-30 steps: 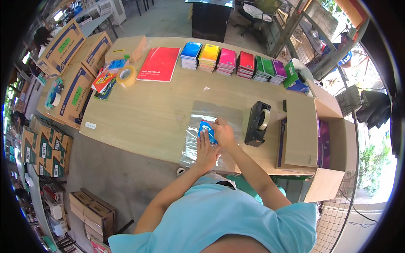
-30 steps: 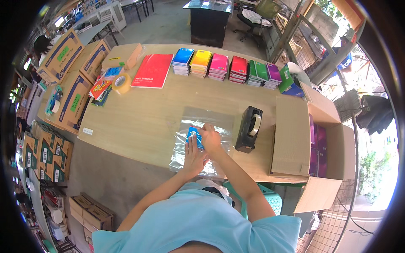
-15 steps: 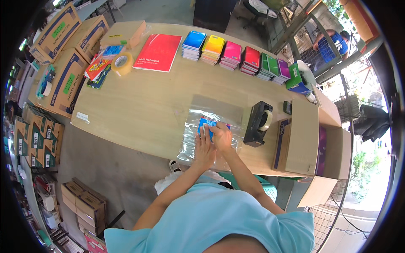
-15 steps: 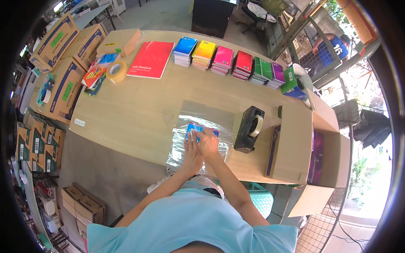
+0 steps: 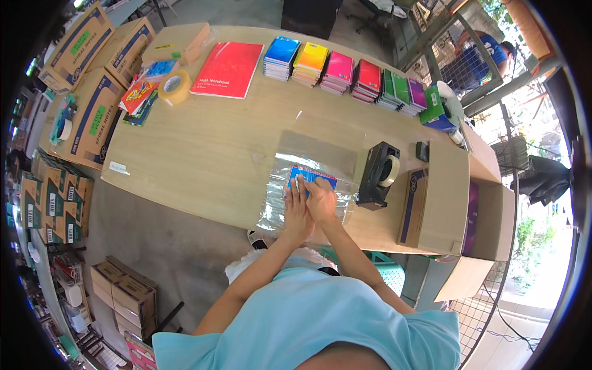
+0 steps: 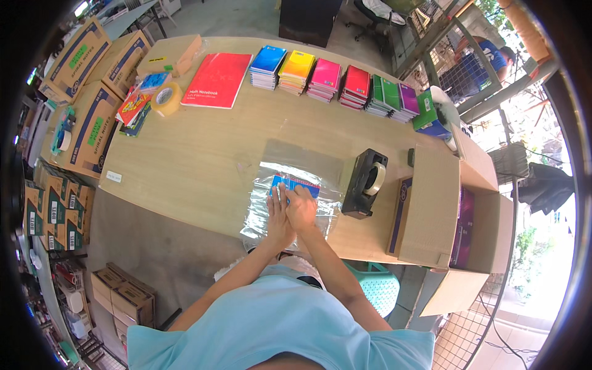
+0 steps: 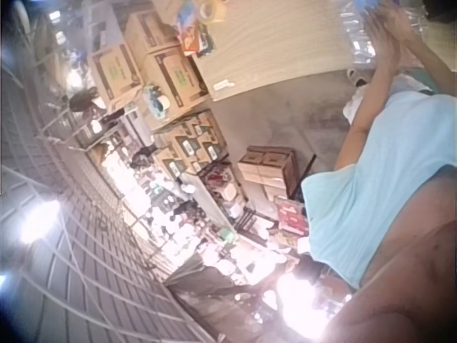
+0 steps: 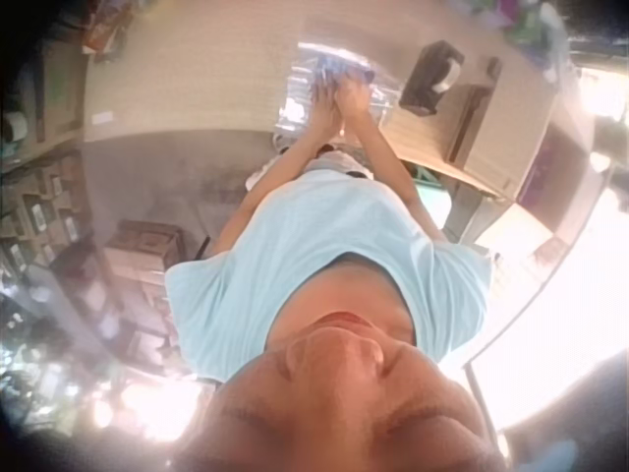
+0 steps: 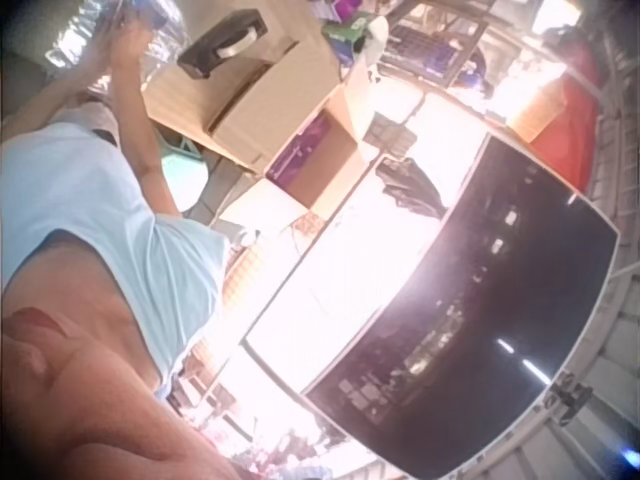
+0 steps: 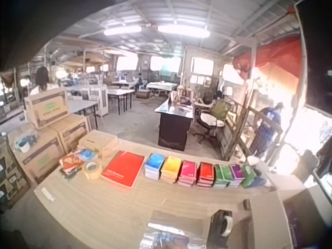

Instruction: The person places stacks of small notebooks into clear plastic sleeves and then into a cardboard shipping box. The person picks up small colorful notebooks from the desk, stacks them, puts the stack into a plastic bag, and places the bagged notebooks into a large carton.

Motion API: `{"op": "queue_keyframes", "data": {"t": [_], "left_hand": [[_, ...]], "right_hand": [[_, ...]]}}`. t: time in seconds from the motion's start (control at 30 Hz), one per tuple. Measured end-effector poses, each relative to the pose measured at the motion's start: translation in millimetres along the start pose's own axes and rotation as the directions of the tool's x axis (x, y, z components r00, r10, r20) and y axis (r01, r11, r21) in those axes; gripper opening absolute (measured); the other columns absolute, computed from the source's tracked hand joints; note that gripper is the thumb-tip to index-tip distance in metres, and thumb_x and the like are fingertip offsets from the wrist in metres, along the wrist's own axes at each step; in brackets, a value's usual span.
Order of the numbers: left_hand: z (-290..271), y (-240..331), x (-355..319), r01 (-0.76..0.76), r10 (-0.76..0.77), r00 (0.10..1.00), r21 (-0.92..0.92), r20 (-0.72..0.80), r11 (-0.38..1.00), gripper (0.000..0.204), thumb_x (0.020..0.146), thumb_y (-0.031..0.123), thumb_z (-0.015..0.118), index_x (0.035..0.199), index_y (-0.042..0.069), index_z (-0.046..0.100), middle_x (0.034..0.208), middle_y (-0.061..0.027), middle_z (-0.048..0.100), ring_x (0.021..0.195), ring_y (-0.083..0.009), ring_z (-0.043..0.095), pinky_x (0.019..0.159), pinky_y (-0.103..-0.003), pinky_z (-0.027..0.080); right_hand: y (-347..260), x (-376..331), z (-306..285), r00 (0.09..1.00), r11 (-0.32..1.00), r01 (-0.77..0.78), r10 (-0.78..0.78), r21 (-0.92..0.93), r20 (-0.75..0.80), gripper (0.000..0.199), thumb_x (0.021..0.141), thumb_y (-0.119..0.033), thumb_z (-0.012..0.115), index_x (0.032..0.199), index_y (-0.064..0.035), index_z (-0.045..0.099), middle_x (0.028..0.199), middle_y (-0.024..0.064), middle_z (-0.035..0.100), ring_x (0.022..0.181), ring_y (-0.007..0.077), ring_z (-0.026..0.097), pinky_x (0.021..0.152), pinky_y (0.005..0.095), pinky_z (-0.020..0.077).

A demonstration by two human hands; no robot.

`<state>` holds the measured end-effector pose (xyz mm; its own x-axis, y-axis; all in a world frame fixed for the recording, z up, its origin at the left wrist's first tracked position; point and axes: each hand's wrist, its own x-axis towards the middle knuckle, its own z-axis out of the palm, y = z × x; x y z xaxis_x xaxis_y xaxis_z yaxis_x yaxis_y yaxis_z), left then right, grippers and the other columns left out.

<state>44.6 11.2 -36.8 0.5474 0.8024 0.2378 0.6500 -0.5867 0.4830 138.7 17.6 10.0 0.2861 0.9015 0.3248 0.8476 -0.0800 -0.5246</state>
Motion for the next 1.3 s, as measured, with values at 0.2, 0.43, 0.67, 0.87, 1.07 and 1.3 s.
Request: {"op": "queue_keyframes", "data": {"t": [0.2,0.43,0.67,0.87,1.07,1.3], "left_hand": [[-4.6,6.9,0.5,-0.004,0.004,1.0,0.003,-0.023,1.0,0.074,0.091,0.027,0.052,0.15,-0.008,0.024,0.16,-0.0305,0.008,0.148,-0.0495,0.004,0.118,-0.058,0.006],[-77.5,-29.5,-22.7,-0.103,0.079,0.974,0.105,0.214,0.989,0.082,0.073,0.014,0.069,0.148,0.005,0.037,0.16,-0.0262,0.016,0.148,-0.0485,0.009,0.112,-0.07,0.005],[-104.9,-50.7,109.4,-0.604,0.613,0.79,0.182,0.008,0.776,0.039,0.079,0.001,0.062,0.112,0.019,0.071,0.143,-0.0087,0.046,0.136,-0.0321,0.04,0.114,-0.061,0.024],[-85.9,-180.6,57.0,-0.484,0.484,0.874,-0.017,0.036,0.875,0.047,0.083,0.012,0.067,0.129,0.017,0.061,0.142,-0.0074,0.049,0.127,-0.0281,0.05,0.115,-0.057,0.027],[-95.1,-61.9,37.8,-0.457,0.466,0.875,-0.095,0.13,0.884,0.047,0.083,0.019,0.071,0.128,0.01,0.062,0.142,-0.0075,0.048,0.137,-0.0253,0.042,0.116,-0.052,0.026],[-55.1,-76.6,30.3,-0.457,0.457,0.889,0.02,-0.016,0.889,0.033,0.087,0.026,0.064,0.118,0.014,0.067,0.12,0.0023,0.066,0.119,-0.0155,0.06,0.115,-0.055,0.023]], "right_hand": [[1.7,-12.7,-7.8,0.997,0.996,0.077,-0.076,-0.047,0.021,0.025,0.077,-0.004,0.063,0.101,-0.0054,0.073,0.088,0.0078,0.06,0.087,0.0281,0.059,0.069,0.0395,0.052],[-5.0,-28.8,-23.8,0.978,0.987,0.111,-0.088,-0.116,0.189,0.058,0.071,-0.01,0.07,0.127,0.0019,0.058,0.11,0.0126,0.054,0.104,0.0295,0.055,0.083,0.0376,0.0534],[-7.4,-42.8,-0.4,0.987,0.97,0.149,-0.134,-0.193,0.087,0.052,0.078,-0.007,0.062,0.127,0.007,0.055,0.11,0.0154,0.055,0.105,0.0323,0.056,0.087,0.0406,0.052],[-19.4,-36.0,0.6,0.988,0.976,0.154,-0.149,-0.156,0.047,0.052,0.077,-0.006,0.063,0.127,0.0053,0.056,0.109,0.0151,0.056,0.105,0.0328,0.056,0.088,0.0403,0.0521],[-2.9,-38.5,8.0,0.991,0.972,0.131,-0.135,-0.197,-0.006,0.055,0.07,-0.006,0.07,0.124,0.0034,0.059,0.111,0.014,0.058,0.106,0.0329,0.057,0.089,0.0397,0.0524],[9.7,-38.2,-8.0,0.975,0.977,0.212,-0.213,-0.032,-0.065,0.049,0.066,-0.009,0.078,0.113,-0.0017,0.067,0.106,0.0116,0.063,0.099,0.0303,0.063,0.087,0.0381,0.0538]]}}
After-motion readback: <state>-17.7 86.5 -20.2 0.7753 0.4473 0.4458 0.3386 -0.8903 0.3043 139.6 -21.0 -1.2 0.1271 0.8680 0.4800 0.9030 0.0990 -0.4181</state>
